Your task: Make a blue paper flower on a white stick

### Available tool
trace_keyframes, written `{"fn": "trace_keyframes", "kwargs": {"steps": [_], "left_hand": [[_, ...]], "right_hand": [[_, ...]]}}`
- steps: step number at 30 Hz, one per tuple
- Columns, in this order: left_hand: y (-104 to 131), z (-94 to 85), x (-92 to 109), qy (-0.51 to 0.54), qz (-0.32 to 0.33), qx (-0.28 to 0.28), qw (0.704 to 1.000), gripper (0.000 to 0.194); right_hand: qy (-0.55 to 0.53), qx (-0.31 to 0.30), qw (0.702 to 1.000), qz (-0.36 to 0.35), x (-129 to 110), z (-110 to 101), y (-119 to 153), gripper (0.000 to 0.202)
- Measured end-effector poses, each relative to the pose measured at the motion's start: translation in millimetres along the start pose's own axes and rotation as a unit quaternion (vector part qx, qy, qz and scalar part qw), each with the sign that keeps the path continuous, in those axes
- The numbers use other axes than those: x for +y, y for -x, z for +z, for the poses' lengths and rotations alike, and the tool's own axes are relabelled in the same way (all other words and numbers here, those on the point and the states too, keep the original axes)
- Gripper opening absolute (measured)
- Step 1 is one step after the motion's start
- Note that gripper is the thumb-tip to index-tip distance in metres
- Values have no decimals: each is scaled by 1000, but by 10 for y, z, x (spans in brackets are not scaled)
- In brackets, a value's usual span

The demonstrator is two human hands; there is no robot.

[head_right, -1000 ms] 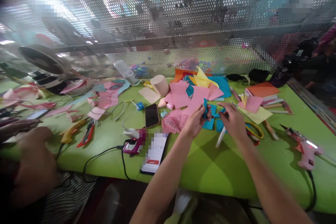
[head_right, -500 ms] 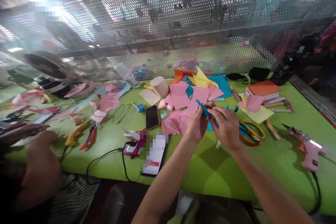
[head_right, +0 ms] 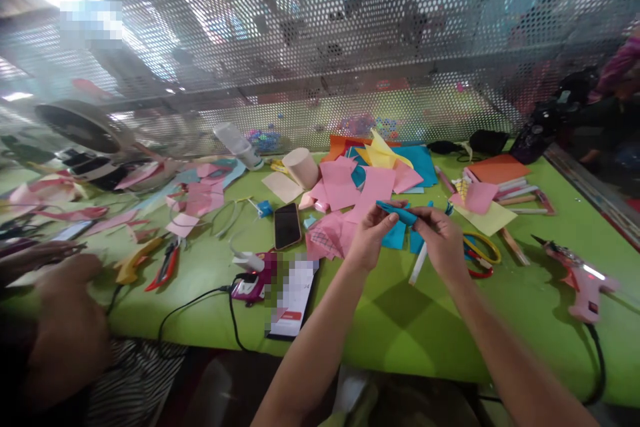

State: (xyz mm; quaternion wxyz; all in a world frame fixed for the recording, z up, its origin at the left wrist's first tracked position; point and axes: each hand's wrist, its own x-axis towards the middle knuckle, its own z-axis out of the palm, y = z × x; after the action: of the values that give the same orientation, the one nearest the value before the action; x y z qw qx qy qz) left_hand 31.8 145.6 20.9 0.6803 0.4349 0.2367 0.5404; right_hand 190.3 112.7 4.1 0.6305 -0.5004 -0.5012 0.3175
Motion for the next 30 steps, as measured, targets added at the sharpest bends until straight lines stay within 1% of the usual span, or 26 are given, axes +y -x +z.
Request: {"fn": "trace_keyframes", "kwargs": {"steps": [2, 6, 11, 13, 17, 20, 24, 28, 30], "left_hand": [[-8, -18, 6, -23, 6, 4, 1000, 42], [-19, -28, 0, -37, 6, 16, 999, 45], [-28, -26, 26, -33, 5, 10, 999, 46], [-29, -25, 37, -34, 5, 15, 999, 46], [-32, -28, 43, -20, 7, 41, 999, 47], [-34, -35, 51, -22, 6, 38, 999, 45], [-32, -39, 73, -40, -2, 16, 999, 46], [-35, -31, 73, -40, 11, 32, 999, 45], [-37, -24, 64, -32, 20, 36, 999, 46]], "right_hand": [[-38, -12, 998, 39, 4, -17, -20, 22], [-68, -26, 993, 90, -4, -25, -32, 30], [-135, -61, 976, 160, 10, -6, -33, 39], [-140, -69, 974, 164, 11, 2, -34, 40], [-117, -76, 980, 145, -15, 4, -35, 44], [-117, -84, 977, 158, -17, -18, -32, 44], [-140, -80, 970, 183, 29, -38, -20, 41], [-179, -81, 964, 182, 32, -19, -18, 34], [-200, -100, 957, 184, 9, -11, -20, 35]]}}
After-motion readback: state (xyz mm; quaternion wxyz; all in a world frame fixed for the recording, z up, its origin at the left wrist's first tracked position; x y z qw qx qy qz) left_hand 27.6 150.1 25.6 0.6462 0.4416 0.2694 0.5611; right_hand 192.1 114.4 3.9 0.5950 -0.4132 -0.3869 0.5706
